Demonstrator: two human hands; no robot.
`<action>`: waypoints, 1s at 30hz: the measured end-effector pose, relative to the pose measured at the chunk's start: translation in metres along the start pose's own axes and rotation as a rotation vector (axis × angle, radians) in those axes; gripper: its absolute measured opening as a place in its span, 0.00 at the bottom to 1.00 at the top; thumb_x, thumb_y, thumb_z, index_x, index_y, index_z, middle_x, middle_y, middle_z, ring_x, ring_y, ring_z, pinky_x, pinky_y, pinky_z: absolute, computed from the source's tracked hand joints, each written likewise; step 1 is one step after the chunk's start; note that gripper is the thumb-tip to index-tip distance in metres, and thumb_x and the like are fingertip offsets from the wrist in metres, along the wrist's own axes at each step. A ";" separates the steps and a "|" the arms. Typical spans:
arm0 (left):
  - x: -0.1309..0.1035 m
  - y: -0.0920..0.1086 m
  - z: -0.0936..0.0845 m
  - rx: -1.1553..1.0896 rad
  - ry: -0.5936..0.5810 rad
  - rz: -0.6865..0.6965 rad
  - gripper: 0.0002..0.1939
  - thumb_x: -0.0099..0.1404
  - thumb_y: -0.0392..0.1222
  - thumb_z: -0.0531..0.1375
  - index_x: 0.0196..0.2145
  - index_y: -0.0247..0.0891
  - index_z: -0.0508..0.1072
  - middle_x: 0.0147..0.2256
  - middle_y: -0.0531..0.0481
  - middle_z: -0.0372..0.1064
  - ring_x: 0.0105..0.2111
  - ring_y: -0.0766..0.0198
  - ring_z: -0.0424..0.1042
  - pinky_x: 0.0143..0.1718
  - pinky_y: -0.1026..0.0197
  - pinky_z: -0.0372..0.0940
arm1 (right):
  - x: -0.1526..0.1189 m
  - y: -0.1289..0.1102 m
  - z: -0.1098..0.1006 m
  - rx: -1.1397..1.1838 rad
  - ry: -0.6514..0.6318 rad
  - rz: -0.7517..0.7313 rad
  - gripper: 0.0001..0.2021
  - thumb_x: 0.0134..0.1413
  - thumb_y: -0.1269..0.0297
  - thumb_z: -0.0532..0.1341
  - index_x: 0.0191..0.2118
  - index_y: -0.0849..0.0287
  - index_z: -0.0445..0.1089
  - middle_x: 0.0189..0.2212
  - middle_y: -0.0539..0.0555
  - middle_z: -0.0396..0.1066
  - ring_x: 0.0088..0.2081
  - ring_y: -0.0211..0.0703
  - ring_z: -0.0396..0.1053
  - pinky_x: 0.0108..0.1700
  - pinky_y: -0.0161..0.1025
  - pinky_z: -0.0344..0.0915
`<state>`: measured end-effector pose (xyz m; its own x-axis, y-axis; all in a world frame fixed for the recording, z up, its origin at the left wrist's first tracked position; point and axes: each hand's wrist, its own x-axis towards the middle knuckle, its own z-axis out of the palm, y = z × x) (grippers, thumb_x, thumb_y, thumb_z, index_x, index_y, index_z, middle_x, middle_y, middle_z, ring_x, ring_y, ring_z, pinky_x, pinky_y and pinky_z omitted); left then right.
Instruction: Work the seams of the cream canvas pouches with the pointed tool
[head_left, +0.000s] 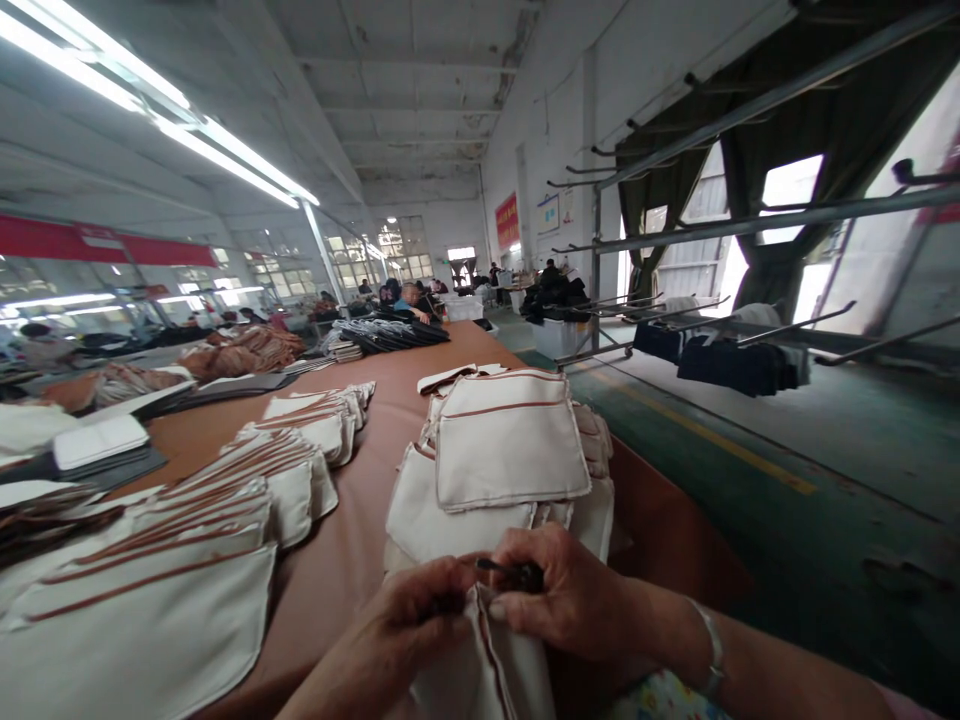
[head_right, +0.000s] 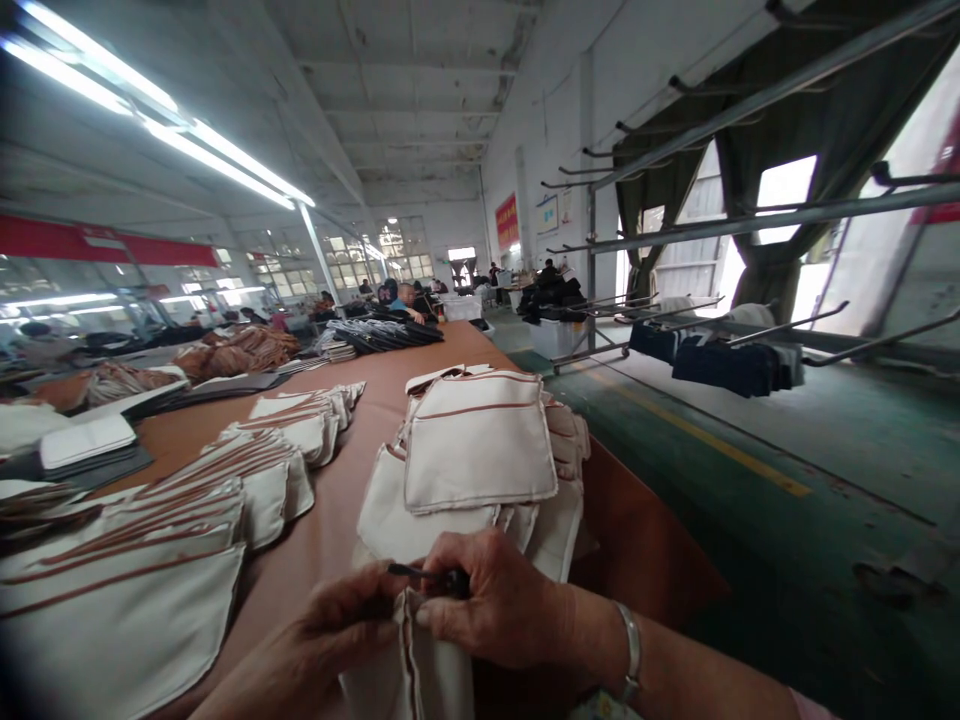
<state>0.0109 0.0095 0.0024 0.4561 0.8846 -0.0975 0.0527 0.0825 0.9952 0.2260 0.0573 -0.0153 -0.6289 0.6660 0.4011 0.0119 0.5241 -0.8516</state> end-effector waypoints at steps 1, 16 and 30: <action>0.001 -0.002 0.002 -0.024 -0.023 -0.005 0.09 0.62 0.41 0.65 0.40 0.37 0.77 0.38 0.49 0.73 0.40 0.60 0.69 0.42 0.62 0.62 | -0.002 0.000 0.001 0.045 -0.010 0.010 0.05 0.52 0.65 0.64 0.31 0.62 0.70 0.24 0.46 0.63 0.26 0.33 0.58 0.29 0.31 0.56; 0.003 0.004 0.029 0.184 0.108 -0.080 0.19 0.62 0.57 0.62 0.30 0.35 0.77 0.31 0.49 0.71 0.31 0.61 0.66 0.31 0.65 0.58 | -0.014 0.004 -0.014 0.486 -0.065 0.511 0.07 0.46 0.64 0.64 0.29 0.62 0.68 0.15 0.42 0.60 0.13 0.28 0.53 0.15 0.27 0.46; 0.011 -0.014 0.039 0.064 0.183 -0.143 0.22 0.58 0.57 0.66 0.30 0.32 0.76 0.24 0.52 0.66 0.24 0.69 0.59 0.24 0.66 0.51 | -0.025 0.016 -0.007 0.605 0.013 0.567 0.07 0.48 0.63 0.64 0.29 0.61 0.67 0.13 0.42 0.59 0.11 0.28 0.53 0.12 0.25 0.47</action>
<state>0.0498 0.0005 -0.0129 0.2714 0.9349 -0.2287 0.1645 0.1890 0.9681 0.2469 0.0528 -0.0369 -0.6443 0.7512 -0.1431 -0.0981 -0.2668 -0.9587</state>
